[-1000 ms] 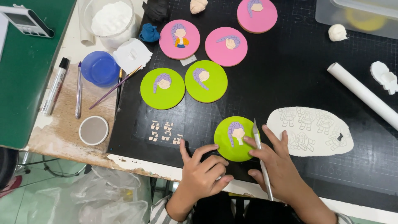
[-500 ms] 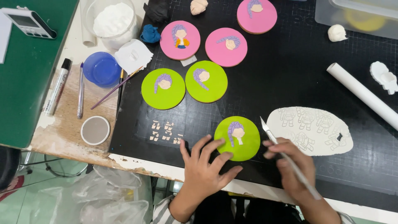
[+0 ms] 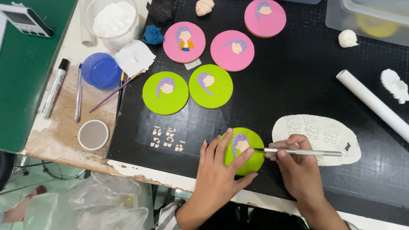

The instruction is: The person uses a sculpting tool to carve details into a white clay sheet and then applies small clay pieces to circular green and pink bases to create figures.

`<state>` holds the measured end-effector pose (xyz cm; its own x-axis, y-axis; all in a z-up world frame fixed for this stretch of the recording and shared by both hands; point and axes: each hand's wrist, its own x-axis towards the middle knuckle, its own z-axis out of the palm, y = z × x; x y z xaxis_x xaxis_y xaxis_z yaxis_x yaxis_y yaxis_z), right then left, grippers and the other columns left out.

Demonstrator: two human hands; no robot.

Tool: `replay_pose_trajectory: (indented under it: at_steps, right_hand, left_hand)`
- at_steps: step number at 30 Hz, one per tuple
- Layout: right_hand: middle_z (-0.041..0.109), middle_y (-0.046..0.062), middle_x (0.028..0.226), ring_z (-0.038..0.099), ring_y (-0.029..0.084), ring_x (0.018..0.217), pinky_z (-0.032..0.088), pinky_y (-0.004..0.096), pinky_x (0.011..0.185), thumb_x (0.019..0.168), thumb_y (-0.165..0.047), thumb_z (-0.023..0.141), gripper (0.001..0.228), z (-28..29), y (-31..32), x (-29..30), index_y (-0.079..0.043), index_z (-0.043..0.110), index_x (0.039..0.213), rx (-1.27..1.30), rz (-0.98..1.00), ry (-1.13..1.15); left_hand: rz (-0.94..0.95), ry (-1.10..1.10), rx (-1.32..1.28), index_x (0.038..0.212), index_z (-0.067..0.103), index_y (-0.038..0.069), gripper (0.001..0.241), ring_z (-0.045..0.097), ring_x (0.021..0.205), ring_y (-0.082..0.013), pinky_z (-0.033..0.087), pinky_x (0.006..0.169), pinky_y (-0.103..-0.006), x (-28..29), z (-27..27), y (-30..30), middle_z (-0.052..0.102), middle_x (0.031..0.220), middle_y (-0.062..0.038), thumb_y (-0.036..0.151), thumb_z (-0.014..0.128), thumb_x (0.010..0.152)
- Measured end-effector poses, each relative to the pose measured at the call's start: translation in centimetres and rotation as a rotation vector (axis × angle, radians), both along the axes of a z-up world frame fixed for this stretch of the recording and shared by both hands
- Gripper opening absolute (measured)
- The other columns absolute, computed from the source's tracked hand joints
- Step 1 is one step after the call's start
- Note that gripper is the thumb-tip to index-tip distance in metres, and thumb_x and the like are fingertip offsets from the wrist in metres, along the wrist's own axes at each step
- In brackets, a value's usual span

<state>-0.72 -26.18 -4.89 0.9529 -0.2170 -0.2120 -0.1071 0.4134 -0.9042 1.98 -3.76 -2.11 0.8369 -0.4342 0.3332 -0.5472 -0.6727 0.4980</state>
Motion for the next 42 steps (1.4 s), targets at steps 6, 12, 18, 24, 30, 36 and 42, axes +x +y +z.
replay_pose_trajectory:
  at_steps: [6, 12, 18, 24, 30, 36, 42]
  right_hand:
    - [0.065, 0.016, 0.099, 0.068, 0.023, 0.085, 0.058, 0.032, 0.085, 0.095, 0.004, 0.062, 0.022, 0.9, 1.1, -1.5, -0.014, 0.048, 0.097, -0.282, 0.096, -0.082]
    - [0.068, 0.019, 0.102, 0.080, 0.028, 0.084, 0.070, 0.037, 0.085, 0.091, 0.006, 0.064, 0.025, -0.9, 1.5, -4.9, -0.013, 0.050, 0.099, -0.460, 0.024, -0.205]
    - [0.071, 0.017, 0.099, 0.083, 0.027, 0.087, 0.070, 0.032, 0.085, 0.088, 0.005, 0.067, 0.025, 0.2, 2.3, -4.2, -0.013, 0.051, 0.096, -0.570, 0.078, -0.205]
    - [0.071, 0.016, 0.100, 0.081, 0.025, 0.088, 0.070, 0.031, 0.085, 0.088, 0.005, 0.068, 0.025, 0.2, 2.0, -4.1, -0.013, 0.051, 0.095, -0.595, 0.094, -0.173]
    - [0.072, 0.016, 0.100, 0.083, 0.027, 0.090, 0.069, 0.031, 0.086, 0.088, 0.004, 0.068, 0.024, 0.5, 2.1, -4.0, -0.012, 0.052, 0.095, -0.575, 0.105, -0.164]
    - [0.071, 0.016, 0.102, 0.079, 0.024, 0.092, 0.069, 0.033, 0.088, 0.087, 0.003, 0.069, 0.024, 0.4, 2.1, -4.0, -0.012, 0.053, 0.096, -0.586, 0.109, -0.156]
    - [0.071, 0.017, 0.100, 0.080, 0.025, 0.089, 0.070, 0.031, 0.086, 0.088, 0.003, 0.068, 0.024, 0.2, 2.0, -3.9, -0.012, 0.051, 0.095, -0.585, 0.104, -0.182]
  left_hand:
    - [-0.113, 0.048, -0.013, 0.128, 0.050, 0.031, 0.061, 0.048, 0.144, -0.0435, 0.032, 0.107, -0.0789, -1.2, -1.9, 2.1, 0.037, 0.159, -0.024, 0.060, 0.083, 0.085]
    - [-0.039, -0.097, -0.082, 0.160, 0.011, 0.045, 0.102, 0.051, 0.146, -0.0466, 0.028, 0.114, -0.0809, -2.2, -4.2, 2.4, 0.045, 0.159, -0.021, 0.080, 0.073, 0.087]
    - [-0.013, -0.119, -0.225, 0.160, 0.021, 0.036, 0.087, 0.060, 0.139, -0.0384, 0.026, 0.120, -0.0691, -2.1, -4.9, 2.7, 0.054, 0.151, -0.013, 0.069, 0.069, 0.095]
    - [-0.011, -0.090, -0.234, 0.155, 0.029, 0.030, 0.082, 0.061, 0.138, -0.0375, 0.034, 0.118, -0.0697, -2.3, -5.0, 2.8, 0.058, 0.147, -0.012, 0.066, 0.071, 0.094]
    - [-0.026, -0.089, -0.232, 0.155, 0.030, 0.030, 0.080, 0.063, 0.136, -0.0377, 0.034, 0.118, -0.0685, -2.2, -4.9, 2.8, 0.059, 0.145, -0.012, 0.066, 0.069, 0.095]
    - [-0.024, -0.087, -0.234, 0.154, 0.032, 0.029, 0.079, 0.063, 0.136, -0.0370, 0.034, 0.119, -0.0682, -2.2, -4.8, 2.8, 0.060, 0.144, -0.011, 0.064, 0.071, 0.095]
    - [-0.032, -0.095, -0.233, 0.154, 0.031, 0.029, 0.077, 0.064, 0.135, -0.0382, 0.035, 0.118, -0.0684, -2.1, -4.7, 2.8, 0.061, 0.143, -0.011, 0.064, 0.068, 0.097]
